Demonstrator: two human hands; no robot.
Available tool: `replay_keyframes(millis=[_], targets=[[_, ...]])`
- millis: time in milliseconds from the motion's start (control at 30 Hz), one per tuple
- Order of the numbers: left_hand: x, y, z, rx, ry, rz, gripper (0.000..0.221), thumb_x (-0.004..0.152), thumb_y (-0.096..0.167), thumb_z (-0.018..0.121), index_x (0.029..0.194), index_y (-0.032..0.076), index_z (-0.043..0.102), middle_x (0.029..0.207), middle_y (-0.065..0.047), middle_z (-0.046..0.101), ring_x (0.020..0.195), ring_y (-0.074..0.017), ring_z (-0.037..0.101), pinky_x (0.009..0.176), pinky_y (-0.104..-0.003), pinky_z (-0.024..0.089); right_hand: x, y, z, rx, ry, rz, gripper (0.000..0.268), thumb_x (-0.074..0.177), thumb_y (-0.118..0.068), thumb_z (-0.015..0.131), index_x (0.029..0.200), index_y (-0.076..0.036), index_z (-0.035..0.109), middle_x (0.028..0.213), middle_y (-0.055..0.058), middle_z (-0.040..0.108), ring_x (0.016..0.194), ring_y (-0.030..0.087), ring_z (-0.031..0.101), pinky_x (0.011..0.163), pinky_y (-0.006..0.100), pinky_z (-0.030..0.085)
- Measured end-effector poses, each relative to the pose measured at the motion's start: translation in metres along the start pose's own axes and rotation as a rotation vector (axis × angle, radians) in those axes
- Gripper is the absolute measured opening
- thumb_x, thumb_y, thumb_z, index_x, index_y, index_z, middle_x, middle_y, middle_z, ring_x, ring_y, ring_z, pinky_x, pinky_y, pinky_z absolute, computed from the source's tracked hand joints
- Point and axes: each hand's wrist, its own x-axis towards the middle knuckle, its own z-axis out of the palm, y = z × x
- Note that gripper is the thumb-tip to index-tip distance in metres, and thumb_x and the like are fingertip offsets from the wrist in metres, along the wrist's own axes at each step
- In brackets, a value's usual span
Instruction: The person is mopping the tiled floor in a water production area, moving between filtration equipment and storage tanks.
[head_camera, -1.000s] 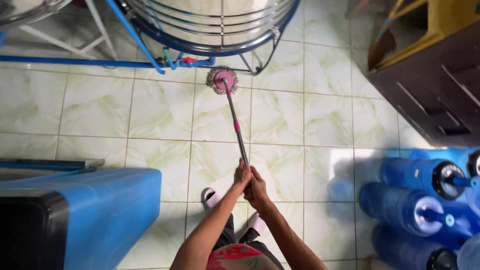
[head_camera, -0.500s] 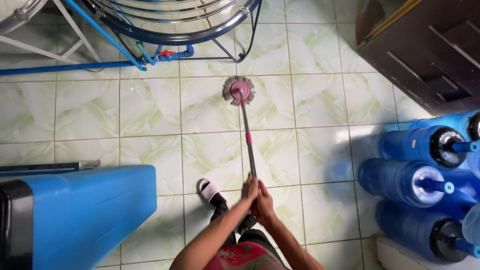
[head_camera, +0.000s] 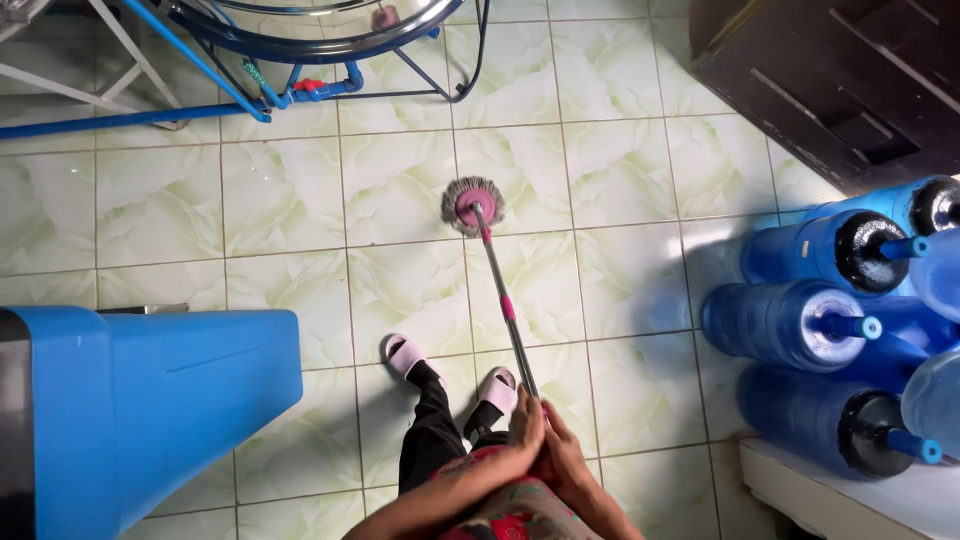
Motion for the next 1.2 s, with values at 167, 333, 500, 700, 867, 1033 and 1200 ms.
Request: replay_keyframes(millis=[167, 333, 500, 700, 867, 1033, 1200], targets=[[0.014, -0.026, 0.029, -0.059, -0.006, 0.016, 0.066, 0.096, 0.042, 0.042, 0.156, 0.014, 0.036, 0.111, -0.031, 0.070, 0.098, -0.0475, 0.069, 0.082, -0.052, 0.056, -0.001, -0.006, -0.012, -0.157, 0.046, 0.024, 0.056, 0.100, -0.023, 0.054, 0.156, -0.023, 0.044, 0.099, 0.009, 0.075, 0.060, 0.016, 0.061, 0.048, 0.030, 0.049], [0.105, 0.034, -0.004, 0.073, 0.074, 0.055, 0.061, 0.097, 0.041, 0.042, 0.152, 0.016, 0.046, 0.110, -0.031, 0.070, 0.099, -0.0492, 0.068, 0.081, -0.053, 0.055, 0.035, -0.056, 0.055, -0.171, -0.086, -0.013, 0.055, 0.102, -0.024, 0.049, 0.156, -0.030, 0.040, 0.064, 0.004, 0.052, 0.037, 0.013, 0.037, 0.032, 0.030, 0.028], [0.114, 0.077, -0.027, 0.083, -0.033, 0.052, 0.059, 0.098, 0.037, 0.042, 0.149, 0.010, 0.046, 0.115, -0.032, 0.069, 0.102, -0.0497, 0.069, 0.083, -0.053, 0.057, 0.046, -0.071, 0.075, -0.002, -0.097, -0.045, 0.054, 0.104, -0.021, 0.049, 0.157, -0.028, 0.042, 0.057, -0.003, 0.043, 0.039, 0.008, 0.034, 0.035, 0.024, 0.024], [0.023, -0.045, 0.001, 0.142, -0.123, 0.109, 0.068, 0.097, 0.041, 0.042, 0.157, 0.012, 0.033, 0.114, -0.033, 0.067, 0.099, -0.0493, 0.066, 0.081, -0.052, 0.054, -0.039, 0.018, 0.018, 0.020, 0.040, -0.039, 0.053, 0.102, -0.030, 0.053, 0.154, -0.028, 0.046, 0.052, -0.003, 0.041, 0.035, 0.010, 0.032, 0.032, 0.028, 0.022], [-0.098, -0.089, -0.032, 0.165, -0.267, 0.063, 0.068, 0.096, 0.042, 0.043, 0.156, 0.010, 0.036, 0.108, -0.033, 0.067, 0.099, -0.0477, 0.068, 0.082, -0.051, 0.055, -0.124, 0.099, -0.003, 0.092, 0.212, 0.047, 0.054, 0.102, -0.029, 0.050, 0.155, -0.032, 0.044, 0.052, 0.000, 0.040, 0.036, 0.012, 0.030, 0.033, 0.028, 0.022], [-0.072, -0.105, -0.050, 0.252, -0.308, 0.134, 0.068, 0.096, 0.039, 0.045, 0.154, 0.004, 0.037, 0.104, -0.034, 0.069, 0.096, -0.0479, 0.069, 0.083, -0.050, 0.055, -0.125, 0.112, 0.036, 0.193, 0.306, 0.094, 0.056, 0.100, -0.025, 0.048, 0.155, -0.036, 0.041, 0.051, 0.001, 0.038, 0.036, 0.013, 0.030, 0.034, 0.028, 0.023], [0.015, -0.030, -0.059, 0.199, -0.373, 0.074, 0.059, 0.091, 0.031, 0.046, 0.147, 0.014, 0.040, 0.101, -0.032, 0.072, 0.094, -0.0468, 0.072, 0.079, -0.054, 0.058, -0.040, 0.080, 0.059, 0.255, 0.165, -0.127, 0.057, 0.102, -0.019, 0.047, 0.156, -0.032, 0.036, 0.051, -0.001, 0.037, 0.035, 0.012, 0.032, 0.031, 0.029, 0.023]])
